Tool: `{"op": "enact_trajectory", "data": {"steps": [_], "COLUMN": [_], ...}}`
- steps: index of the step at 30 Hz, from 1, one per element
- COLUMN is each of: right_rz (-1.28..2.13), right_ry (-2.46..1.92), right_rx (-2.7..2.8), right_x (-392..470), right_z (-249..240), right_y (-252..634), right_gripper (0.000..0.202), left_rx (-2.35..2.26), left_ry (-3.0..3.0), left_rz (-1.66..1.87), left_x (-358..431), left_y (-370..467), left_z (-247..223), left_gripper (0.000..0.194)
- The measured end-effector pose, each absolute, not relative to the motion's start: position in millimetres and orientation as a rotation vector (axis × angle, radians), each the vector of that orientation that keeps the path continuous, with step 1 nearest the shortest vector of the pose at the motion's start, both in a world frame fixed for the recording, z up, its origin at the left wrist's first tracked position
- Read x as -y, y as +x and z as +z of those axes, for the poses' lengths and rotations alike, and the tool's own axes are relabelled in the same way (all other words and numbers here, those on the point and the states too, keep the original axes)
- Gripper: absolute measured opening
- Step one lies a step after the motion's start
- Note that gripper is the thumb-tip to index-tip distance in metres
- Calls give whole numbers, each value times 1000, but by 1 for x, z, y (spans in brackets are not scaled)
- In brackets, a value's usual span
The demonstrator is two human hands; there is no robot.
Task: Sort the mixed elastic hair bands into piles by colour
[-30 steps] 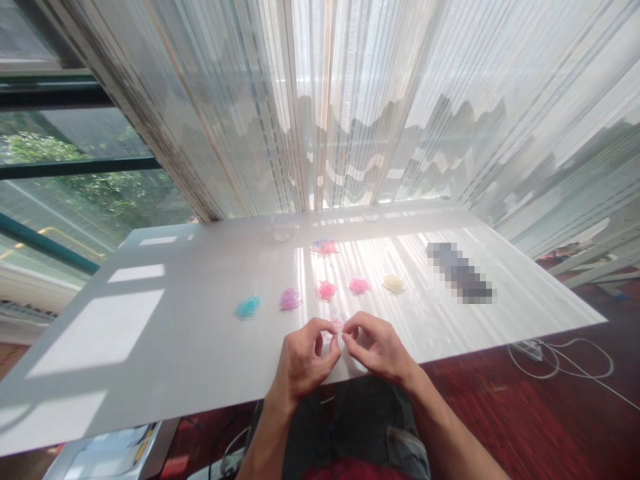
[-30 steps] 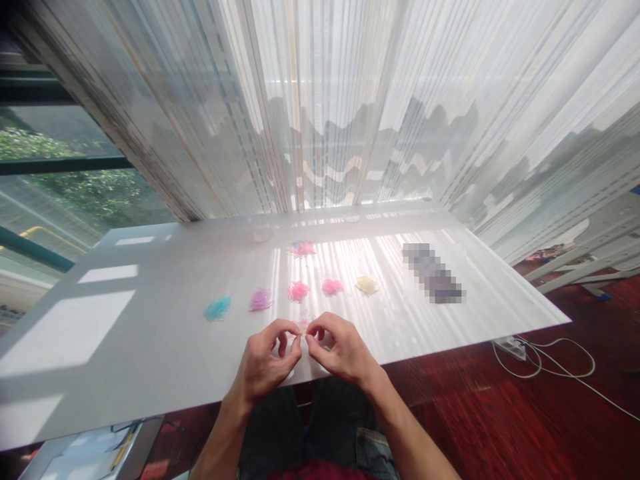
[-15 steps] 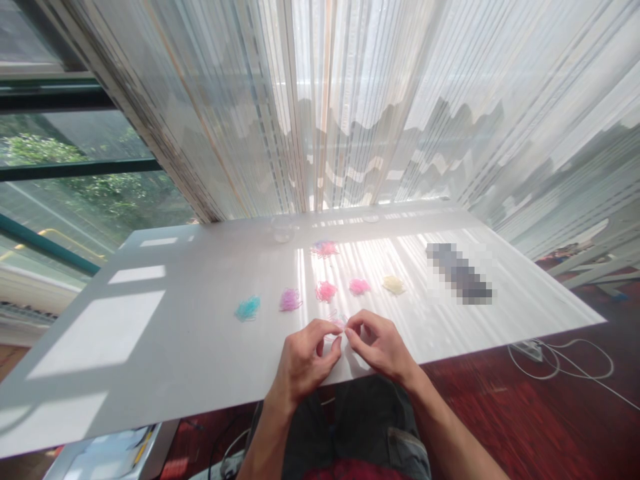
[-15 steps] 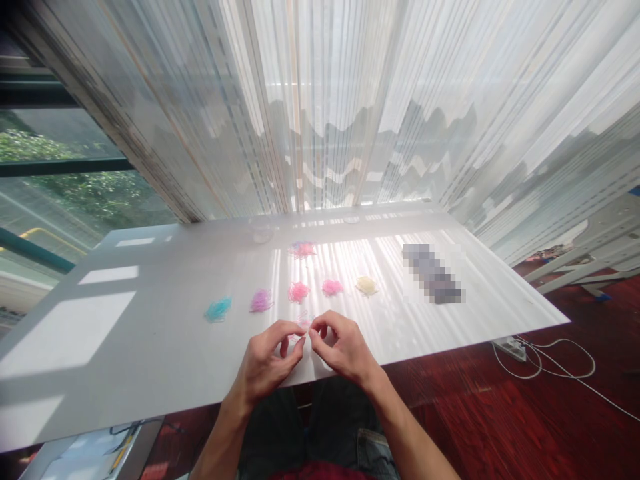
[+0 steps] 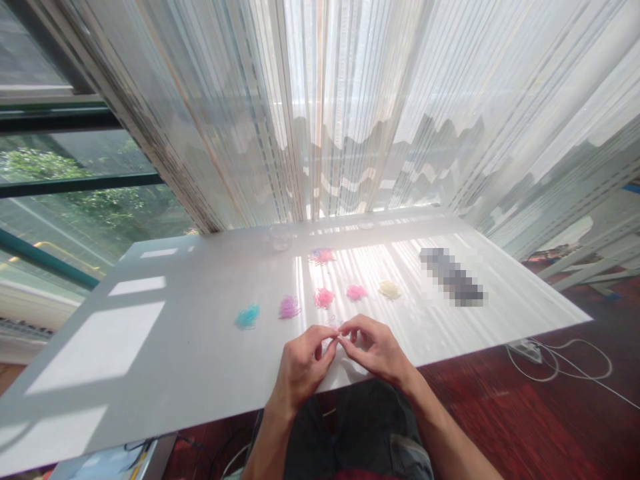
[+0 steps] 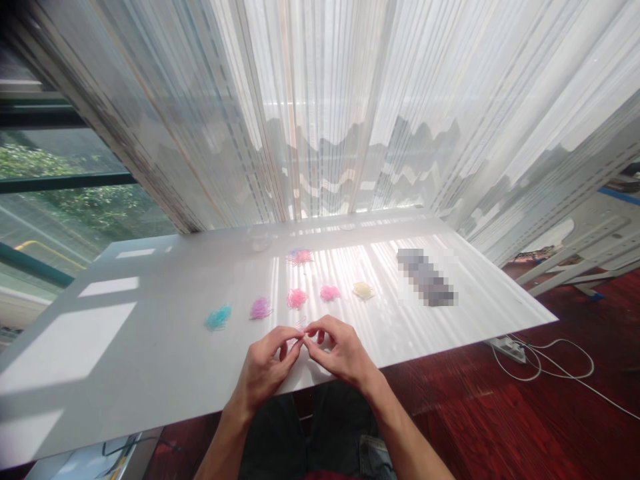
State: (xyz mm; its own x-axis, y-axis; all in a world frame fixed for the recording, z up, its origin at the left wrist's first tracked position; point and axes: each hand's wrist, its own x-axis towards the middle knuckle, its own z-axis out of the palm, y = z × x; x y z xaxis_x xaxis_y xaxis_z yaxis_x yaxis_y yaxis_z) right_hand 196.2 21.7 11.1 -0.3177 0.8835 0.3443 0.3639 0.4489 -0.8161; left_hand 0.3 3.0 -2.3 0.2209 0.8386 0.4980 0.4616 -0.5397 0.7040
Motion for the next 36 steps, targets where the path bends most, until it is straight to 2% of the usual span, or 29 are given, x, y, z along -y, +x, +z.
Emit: {"op": "enact_trajectory", "data": {"steps": [24,31,36], "right_rz": [830,802,737], "right_ry": [-1027,-1136,-1235], "right_rx": [1749,1551,1403], "right_x": [-26,-30,-37], "right_z": [11,8,2], "right_y": [197,196,208], "right_gripper": [9,17,31], "left_rx": [-1412,-1523,-1524], "left_ry": [2032,2063,2082], "left_rz": [1250,1295,1298], "left_x": [-5,-11,-12], "left_y": [2,-1,-2], "left_z": [3,2,-1], "left_gripper": [9,15,16]}}
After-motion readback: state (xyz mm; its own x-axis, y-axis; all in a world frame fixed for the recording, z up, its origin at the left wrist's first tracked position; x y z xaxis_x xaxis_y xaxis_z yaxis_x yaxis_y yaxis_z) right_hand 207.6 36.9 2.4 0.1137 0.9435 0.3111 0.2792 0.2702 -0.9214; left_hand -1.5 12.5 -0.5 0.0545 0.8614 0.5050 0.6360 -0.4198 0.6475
